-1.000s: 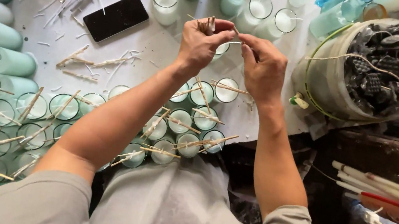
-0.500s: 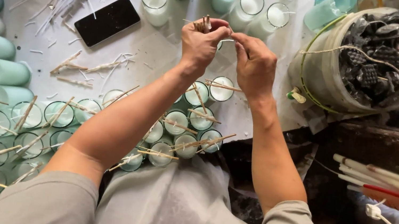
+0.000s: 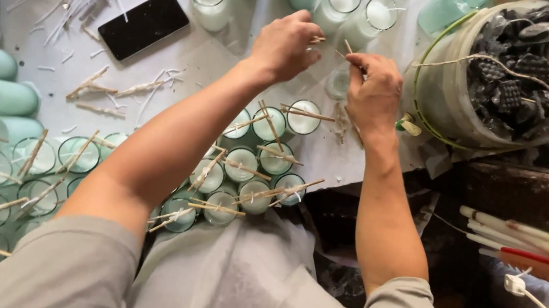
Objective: Inserting wicks into glass jars filled with wax to prepare candles.
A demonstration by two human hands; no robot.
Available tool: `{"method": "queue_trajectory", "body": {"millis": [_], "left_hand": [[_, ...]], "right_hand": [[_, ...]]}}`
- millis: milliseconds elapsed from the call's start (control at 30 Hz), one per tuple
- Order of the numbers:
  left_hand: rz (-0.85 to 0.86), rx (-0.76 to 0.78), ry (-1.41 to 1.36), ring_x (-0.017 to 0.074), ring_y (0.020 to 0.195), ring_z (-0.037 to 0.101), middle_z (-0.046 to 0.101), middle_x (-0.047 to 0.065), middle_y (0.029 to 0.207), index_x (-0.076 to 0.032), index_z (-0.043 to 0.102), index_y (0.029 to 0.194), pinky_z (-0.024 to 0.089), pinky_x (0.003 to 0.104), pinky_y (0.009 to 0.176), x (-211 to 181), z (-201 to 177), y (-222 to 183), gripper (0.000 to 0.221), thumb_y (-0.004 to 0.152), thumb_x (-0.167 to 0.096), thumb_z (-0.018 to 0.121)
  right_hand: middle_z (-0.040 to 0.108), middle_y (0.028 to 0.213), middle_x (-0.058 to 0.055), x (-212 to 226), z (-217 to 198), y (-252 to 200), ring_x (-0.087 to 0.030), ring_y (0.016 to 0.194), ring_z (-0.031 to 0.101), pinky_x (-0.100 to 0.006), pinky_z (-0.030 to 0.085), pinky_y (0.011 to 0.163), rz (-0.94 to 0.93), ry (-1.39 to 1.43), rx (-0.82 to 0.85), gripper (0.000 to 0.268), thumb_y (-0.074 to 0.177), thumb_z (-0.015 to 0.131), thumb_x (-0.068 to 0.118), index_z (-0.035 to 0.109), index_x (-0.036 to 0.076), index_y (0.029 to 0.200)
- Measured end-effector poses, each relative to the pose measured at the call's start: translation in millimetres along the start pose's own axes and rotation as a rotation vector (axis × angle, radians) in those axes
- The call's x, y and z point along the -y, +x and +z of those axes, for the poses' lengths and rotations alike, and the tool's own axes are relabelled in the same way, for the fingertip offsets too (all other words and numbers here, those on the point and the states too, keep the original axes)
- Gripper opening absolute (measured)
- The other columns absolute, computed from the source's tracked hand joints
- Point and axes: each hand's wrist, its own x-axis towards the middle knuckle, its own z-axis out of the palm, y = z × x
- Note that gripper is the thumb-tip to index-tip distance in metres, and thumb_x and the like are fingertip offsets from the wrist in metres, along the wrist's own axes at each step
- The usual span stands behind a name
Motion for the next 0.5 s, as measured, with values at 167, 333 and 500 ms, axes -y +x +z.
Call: {"method": "queue_trajectory", "body": {"millis": [167,333,500], "left_hand": [[0.031,-0.084,0.1,0.0433,0.074,0.068,0.069,0.007,0.093,-0.013,0.075,0.082,0.051,0.059,0.059,28.8,-3.0,6.8,0.02,0.095,-0.023,0.065],[-0.15,-0.082,-0.029,0.0401,0.065,0.066,0.069,0.014,0.068,-0.017,0.075,0.071,0.049,0.058,0.058,36.2,-39.5,-15.3,0.03,0.093,-0.02,0.055],[-0.221,-0.058,-0.217,0.017,0.059,0.06,0.072,0.001,0.066,-0.019,0.071,0.063,0.049,0.041,0.053,44.5,-42.4,-22.2,0.029,0.092,-0.014,0.067]], "right_hand": [[0.075,0.099,-0.009,3.7,18.6,4.7,-0.03,0.095,0.062,-0.041,0.049,0.085,0.016,-0.008,0.098,0.018,0.096,0.065,0.008,0.081,0.009,0.104],[0.072,0.09,-0.007,3.9,76.3,23.6,-0.031,0.084,0.057,-0.042,0.046,0.078,-0.19,-0.012,0.022,0.016,0.091,0.068,0.01,0.083,0.014,0.095],[0.074,0.095,-0.004,15.7,111.5,38.8,-0.03,0.084,0.057,-0.042,0.049,0.076,-0.234,-0.026,0.125,0.019,0.091,0.067,0.005,0.082,0.012,0.101]]}}
